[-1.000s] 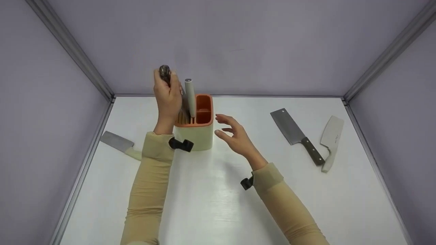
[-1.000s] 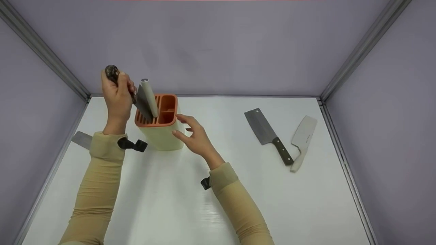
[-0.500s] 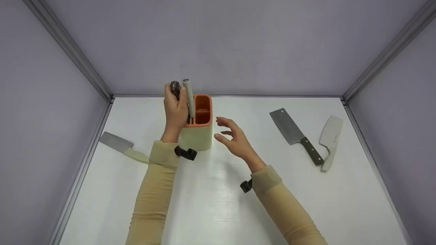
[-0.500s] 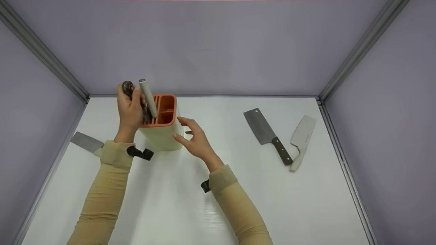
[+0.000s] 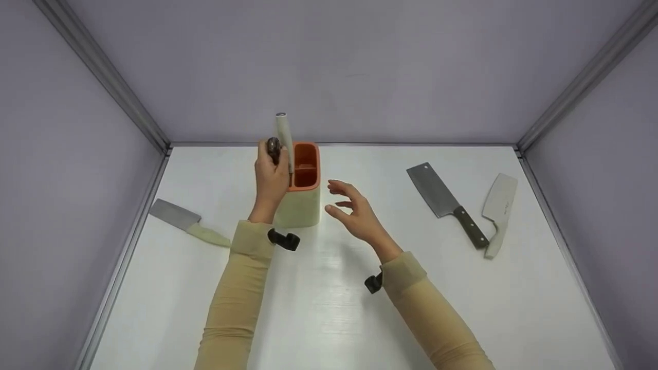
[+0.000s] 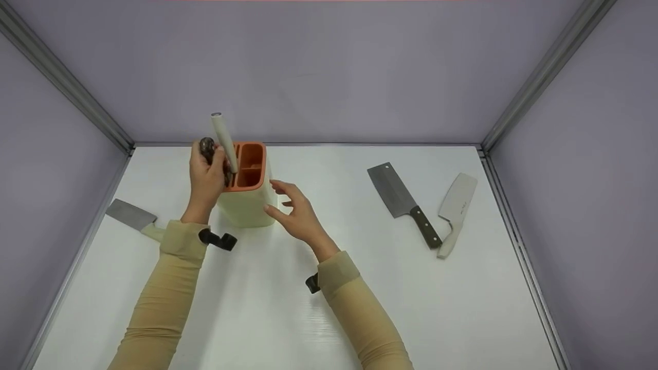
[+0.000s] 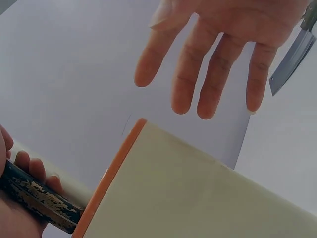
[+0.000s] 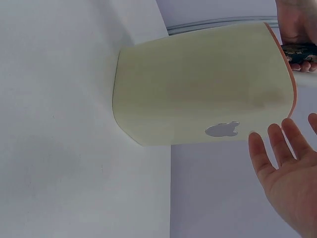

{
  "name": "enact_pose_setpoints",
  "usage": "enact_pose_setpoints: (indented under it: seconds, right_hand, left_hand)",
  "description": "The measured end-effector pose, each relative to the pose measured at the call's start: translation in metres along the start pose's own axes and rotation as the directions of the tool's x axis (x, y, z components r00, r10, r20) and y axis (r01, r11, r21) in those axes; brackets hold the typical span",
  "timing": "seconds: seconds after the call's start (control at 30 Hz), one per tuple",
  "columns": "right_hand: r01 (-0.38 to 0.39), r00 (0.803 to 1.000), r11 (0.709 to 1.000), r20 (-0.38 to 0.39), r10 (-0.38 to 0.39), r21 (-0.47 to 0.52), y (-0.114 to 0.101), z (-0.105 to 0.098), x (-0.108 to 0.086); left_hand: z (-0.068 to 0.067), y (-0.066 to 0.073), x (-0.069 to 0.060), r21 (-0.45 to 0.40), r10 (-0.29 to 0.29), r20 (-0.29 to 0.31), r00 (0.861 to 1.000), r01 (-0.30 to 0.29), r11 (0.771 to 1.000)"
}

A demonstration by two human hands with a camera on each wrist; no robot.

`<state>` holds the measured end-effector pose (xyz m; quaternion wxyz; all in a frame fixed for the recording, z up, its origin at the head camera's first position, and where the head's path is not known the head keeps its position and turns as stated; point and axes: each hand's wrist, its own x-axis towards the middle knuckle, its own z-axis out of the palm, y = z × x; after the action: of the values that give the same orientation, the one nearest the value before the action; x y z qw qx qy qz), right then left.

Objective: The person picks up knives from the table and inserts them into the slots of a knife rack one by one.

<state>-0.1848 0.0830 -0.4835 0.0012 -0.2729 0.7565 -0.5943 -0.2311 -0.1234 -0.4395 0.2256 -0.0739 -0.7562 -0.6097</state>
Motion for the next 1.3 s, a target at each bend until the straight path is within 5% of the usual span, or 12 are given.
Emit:
enact_pose_setpoints:
  seconds: [0.57,0.77,0.97,1.3]
  right_hand:
    - [-0.025,1.0,0.999,-0.018,0.025,-0.02,0.01,-0.01,-0.018]
    - [-0.052,0.999,0.998,-0.013,0.052,-0.047,0.013,-0.009,-0.027]
    - [-0.071,0.997,0.995,-0.004,0.071,-0.075,0.048,-0.004,-0.034]
    - [-0.076,0.995,0.993,0.064,0.082,-0.091,0.058,0.004,-0.046]
  left_hand:
    - [-0.009,0.005,-0.007,-0.003,0.093,-0.031,0.995,-0.093,0.996]
    - [-0.019,0.0,-0.027,0.033,0.104,-0.024,0.994,-0.103,0.994]
    - [-0.028,-0.018,-0.046,0.09,0.146,-0.054,0.988,-0.14,0.986]
    - [-0.052,-0.038,-0.085,0.184,0.113,-0.138,0.984,-0.087,0.979]
